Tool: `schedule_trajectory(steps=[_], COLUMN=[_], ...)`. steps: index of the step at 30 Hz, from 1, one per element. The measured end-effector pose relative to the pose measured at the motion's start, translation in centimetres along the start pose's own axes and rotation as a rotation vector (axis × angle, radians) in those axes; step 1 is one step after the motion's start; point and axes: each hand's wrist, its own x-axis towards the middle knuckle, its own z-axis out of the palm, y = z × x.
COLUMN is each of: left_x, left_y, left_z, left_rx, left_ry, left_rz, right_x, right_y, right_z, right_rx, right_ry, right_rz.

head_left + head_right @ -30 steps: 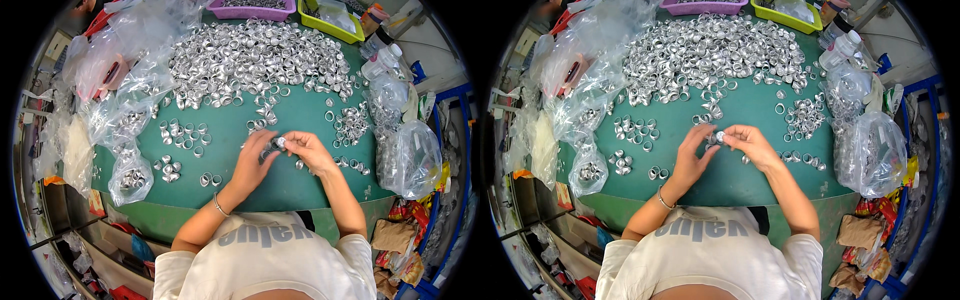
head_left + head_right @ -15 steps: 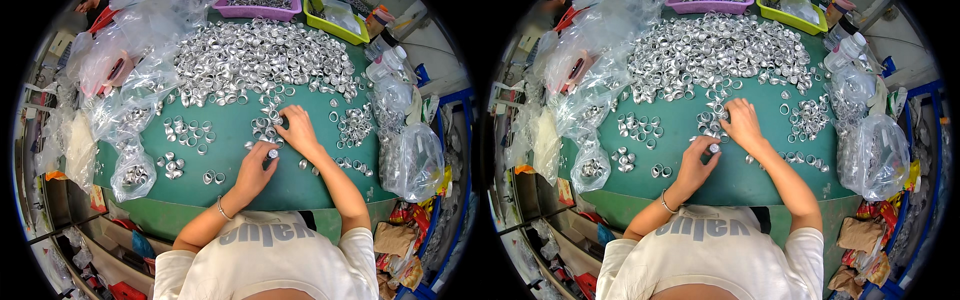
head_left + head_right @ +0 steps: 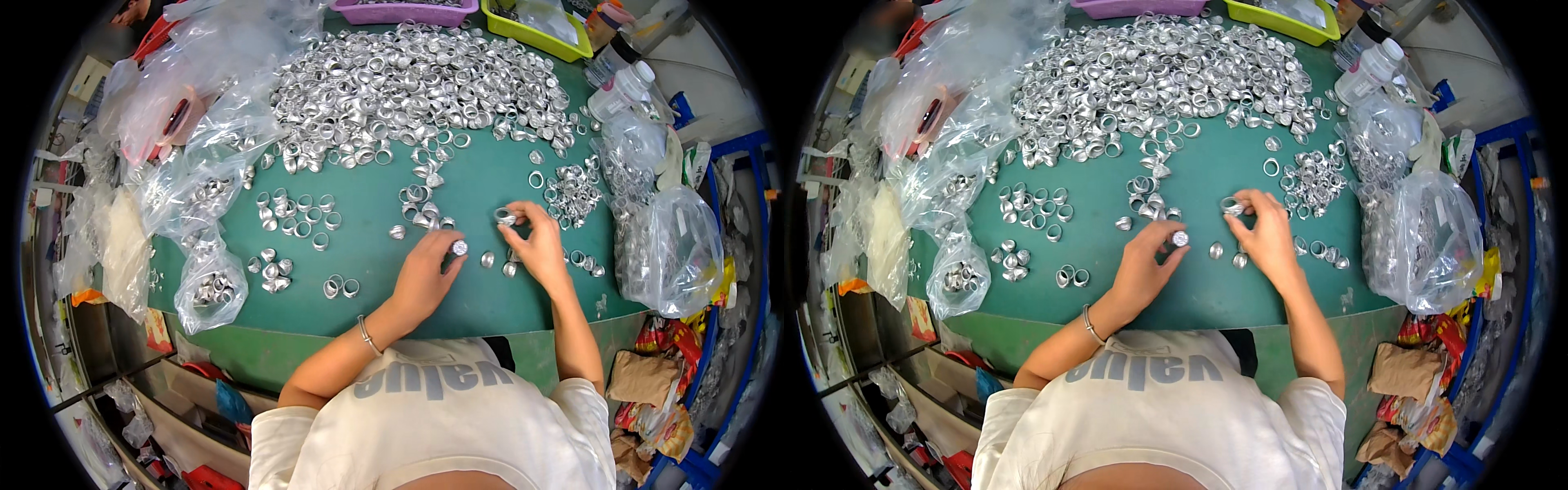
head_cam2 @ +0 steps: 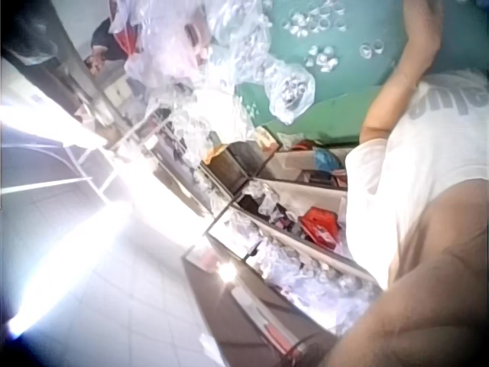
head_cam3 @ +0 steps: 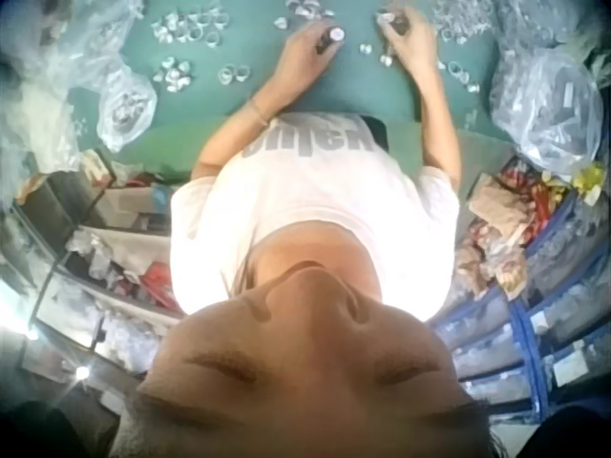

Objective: The person sorts and stacks small silver metal ring-like components on a green table by hand, occasionally grouping them together.

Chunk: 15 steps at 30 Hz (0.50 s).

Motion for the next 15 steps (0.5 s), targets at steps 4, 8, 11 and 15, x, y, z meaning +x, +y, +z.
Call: schedule_trajectory(steps=[4,8,11,15], left_x=[0.8,2.9,2.9,1.4], left_y=[0.4,0.6,0.4,0.4], left_z=[2.3,4.7,6.0,6.0], left_rx=[0.137,0.18,0.178,0.175], left_ry=[0.011,-0.071,-0.137,-0.194], left_rz=[0.21,0.237,0.254,0.253], right_x=[-1.7,-2.4,-2.9,-3.1], right_y=[1.1,1.4,1.4,2.2], right_z=[-1.8,-2.3,-2.9,-3.6], right_rx=[-0.082,-0.192,-0.171,-0.114], right_ry=[0.025,-0.129,-0.171,-0.155], right_rz=[0.053,-0.1,-0.115,-0.173])
